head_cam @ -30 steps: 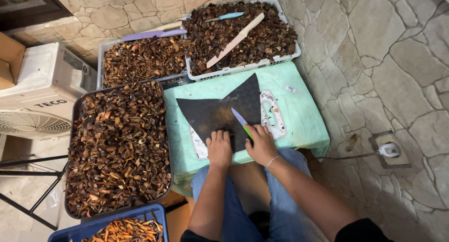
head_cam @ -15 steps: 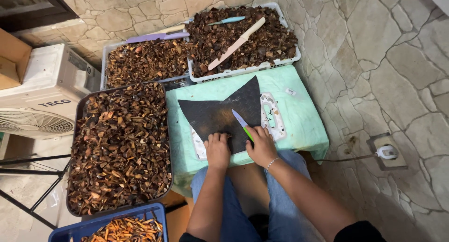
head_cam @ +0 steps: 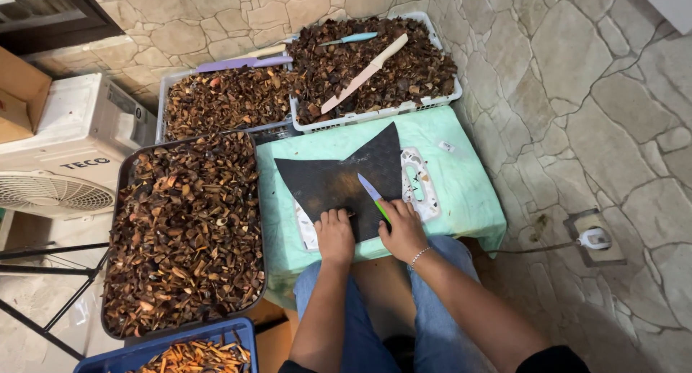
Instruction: Cutting and trimming dried leaves on a black template using a small knife
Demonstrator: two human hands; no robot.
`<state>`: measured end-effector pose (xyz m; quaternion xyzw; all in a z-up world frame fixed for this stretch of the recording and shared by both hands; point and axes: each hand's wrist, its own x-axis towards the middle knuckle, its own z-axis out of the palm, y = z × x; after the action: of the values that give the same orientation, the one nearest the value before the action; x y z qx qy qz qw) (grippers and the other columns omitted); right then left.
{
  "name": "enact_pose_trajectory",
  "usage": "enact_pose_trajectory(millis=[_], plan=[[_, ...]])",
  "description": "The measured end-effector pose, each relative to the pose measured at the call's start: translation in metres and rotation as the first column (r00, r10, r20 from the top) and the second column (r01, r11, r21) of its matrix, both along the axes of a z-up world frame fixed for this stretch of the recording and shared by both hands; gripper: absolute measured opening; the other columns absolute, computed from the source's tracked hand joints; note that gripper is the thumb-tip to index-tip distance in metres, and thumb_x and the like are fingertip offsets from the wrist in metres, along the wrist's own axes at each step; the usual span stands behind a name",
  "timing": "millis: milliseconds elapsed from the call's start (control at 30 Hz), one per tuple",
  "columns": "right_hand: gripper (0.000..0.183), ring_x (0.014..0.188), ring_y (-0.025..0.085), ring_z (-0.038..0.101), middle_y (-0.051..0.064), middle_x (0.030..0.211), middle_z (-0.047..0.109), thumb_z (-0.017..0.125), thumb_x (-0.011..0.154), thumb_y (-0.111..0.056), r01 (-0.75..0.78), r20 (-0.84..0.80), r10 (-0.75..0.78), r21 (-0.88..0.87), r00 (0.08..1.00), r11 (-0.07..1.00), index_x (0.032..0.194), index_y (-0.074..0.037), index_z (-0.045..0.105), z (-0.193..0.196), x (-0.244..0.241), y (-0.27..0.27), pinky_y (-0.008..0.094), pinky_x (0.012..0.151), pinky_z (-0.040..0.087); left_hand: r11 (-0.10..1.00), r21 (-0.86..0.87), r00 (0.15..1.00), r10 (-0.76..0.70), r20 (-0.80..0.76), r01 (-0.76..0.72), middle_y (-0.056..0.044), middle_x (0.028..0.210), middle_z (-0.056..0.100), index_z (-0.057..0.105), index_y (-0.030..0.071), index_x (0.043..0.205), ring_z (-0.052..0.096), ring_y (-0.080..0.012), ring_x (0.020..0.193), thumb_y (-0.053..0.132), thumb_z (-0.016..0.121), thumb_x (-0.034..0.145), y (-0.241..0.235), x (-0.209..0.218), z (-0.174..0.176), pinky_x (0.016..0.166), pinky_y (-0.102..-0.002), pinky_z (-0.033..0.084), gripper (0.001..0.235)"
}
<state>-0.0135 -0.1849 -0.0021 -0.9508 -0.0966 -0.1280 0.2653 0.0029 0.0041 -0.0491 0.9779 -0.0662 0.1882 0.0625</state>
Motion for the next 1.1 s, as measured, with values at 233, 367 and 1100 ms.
enact_pose_trajectory(millis=[233, 367, 1100], plan=[[0.056, 0.106, 0.030, 0.058, 0.004, 0.113, 0.058, 0.066, 0.080, -0.023, -0.002, 0.013, 0.002, 0.001, 1.000, 1.000, 0.136, -0.021, 0.060, 0.000, 0.000, 0.001, 0.046, 0.084, 0.051, 0.997, 0.068, 0.998, 0.038, -0.056, -0.035, -0.004, 0.092, 0.059, 0.058, 0.015, 0.100, 0.058, -0.0260, 0.091, 0.023, 0.047, 0.099, -0.002, 0.004, -0.011, 0.076, -0.040, 0.042, 0.013], [0.056, 0.106, 0.030, 0.058, 0.005, 0.113, 0.058, 0.066, 0.080, -0.023, -0.003, 0.027, 0.003, 0.004, 1.000, 1.000, 0.136, -0.021, 0.061, 0.000, -0.001, 0.000, 0.047, 0.084, 0.051, 0.999, 0.029, 0.994, 0.030, -0.106, -0.027, -0.006, 0.095, 0.058, 0.057, 0.014, 0.103, 0.057, -0.0286, 0.093, 0.025, 0.048, 0.099, -0.003, 0.001, -0.008, 0.078, -0.041, 0.042, 0.015], [0.056, 0.109, 0.035, 0.058, 0.015, 0.113, 0.060, 0.064, 0.081, -0.012, 0.030, 0.001, -0.031, 0.276, 1.000, 0.961, 0.136, -0.010, 0.061, -0.017, 0.008, -0.013, 0.048, 0.099, 0.047, 0.560, -0.664, 0.861, 0.417, -0.290, -0.495, -0.009, 0.122, 0.068, 0.063, 0.016, 0.124, 0.066, -0.0275, 0.112, 0.016, 0.054, 0.103, 0.111, -0.223, 0.132, 0.096, -0.037, 0.048, 0.023]])
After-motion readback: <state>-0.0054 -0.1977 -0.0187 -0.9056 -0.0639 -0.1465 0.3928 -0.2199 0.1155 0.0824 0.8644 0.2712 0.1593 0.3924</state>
